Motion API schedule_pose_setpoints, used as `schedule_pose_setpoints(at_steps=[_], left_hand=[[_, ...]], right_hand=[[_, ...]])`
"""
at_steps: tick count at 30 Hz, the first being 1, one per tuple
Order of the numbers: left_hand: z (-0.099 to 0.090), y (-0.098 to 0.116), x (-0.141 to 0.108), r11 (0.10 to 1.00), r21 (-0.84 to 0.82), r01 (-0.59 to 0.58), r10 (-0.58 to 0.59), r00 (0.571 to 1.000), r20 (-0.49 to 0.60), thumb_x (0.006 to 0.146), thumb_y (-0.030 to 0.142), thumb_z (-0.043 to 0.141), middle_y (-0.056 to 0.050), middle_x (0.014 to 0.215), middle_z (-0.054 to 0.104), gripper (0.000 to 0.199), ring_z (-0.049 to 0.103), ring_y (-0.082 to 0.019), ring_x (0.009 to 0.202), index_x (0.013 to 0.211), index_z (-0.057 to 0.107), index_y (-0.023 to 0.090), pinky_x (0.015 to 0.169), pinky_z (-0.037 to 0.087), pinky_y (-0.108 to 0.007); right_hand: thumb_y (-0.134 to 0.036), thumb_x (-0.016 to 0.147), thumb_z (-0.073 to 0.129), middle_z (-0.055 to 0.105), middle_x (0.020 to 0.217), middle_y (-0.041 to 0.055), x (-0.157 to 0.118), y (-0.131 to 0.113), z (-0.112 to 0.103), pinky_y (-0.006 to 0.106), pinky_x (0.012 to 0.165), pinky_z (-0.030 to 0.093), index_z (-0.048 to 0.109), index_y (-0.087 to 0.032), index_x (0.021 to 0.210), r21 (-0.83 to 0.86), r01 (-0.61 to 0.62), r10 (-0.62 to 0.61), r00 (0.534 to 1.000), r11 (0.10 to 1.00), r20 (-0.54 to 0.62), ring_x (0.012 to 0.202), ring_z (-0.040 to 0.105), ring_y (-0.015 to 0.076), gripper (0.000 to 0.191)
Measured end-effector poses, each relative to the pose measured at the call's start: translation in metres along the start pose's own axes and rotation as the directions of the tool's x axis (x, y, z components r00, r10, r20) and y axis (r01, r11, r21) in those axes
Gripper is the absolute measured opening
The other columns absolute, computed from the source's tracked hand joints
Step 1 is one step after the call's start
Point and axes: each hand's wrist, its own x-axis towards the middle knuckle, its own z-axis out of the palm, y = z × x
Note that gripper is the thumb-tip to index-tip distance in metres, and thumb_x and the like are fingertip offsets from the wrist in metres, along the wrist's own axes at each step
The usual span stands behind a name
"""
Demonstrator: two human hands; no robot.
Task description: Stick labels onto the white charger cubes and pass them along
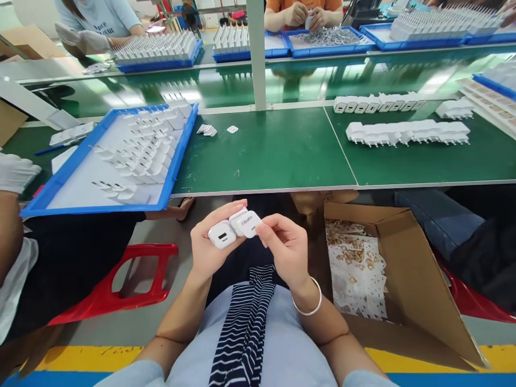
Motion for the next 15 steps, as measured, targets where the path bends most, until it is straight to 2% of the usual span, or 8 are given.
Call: schedule_pose_setpoints(at_steps=[5,11,15], left_hand=[[0.001,0.000,-0.001,1.000,-0.009,0.002,-0.002,1.000,-0.028,0.078,0.015,0.084,-0.007,0.127,0.075,0.044,0.073,-0.021,0.115,0.119,0.075,0.026,0.101,0.062,-0.033],[0.003,0.000,-0.004,0.999,0.037,0.022,-0.020,0.998,-0.062,0.080,0.021,0.083,-0.008,0.125,0.076,0.039,0.074,-0.023,0.114,0.118,0.076,0.025,0.100,0.062,-0.036],[0.002,-0.001,-0.004,0.999,0.042,0.013,-0.010,0.998,-0.056,0.079,0.020,0.084,-0.008,0.125,0.075,0.041,0.073,-0.023,0.114,0.118,0.075,0.025,0.100,0.062,-0.036]], right_hand=[[-0.029,0.091,0.074,0.055,0.056,-0.0044,-0.001,0.005,0.011,0.023,0.050,0.038,0.068,-0.021,0.072,0.050,0.009,-0.010,1.000,0.999,0.022,0.051,0.047,0.0090,0.021],[-0.033,0.090,0.074,0.056,0.056,-0.0039,0.000,0.008,0.013,0.025,0.050,0.040,0.066,-0.020,0.068,0.011,-0.013,0.013,1.000,1.000,0.004,0.051,0.049,0.0101,0.026],[-0.030,0.089,0.075,0.055,0.055,-0.0044,0.000,0.009,0.014,0.024,0.049,0.038,0.064,-0.021,0.066,0.015,-0.003,0.003,1.000,1.000,0.002,0.050,0.048,0.0098,0.027]])
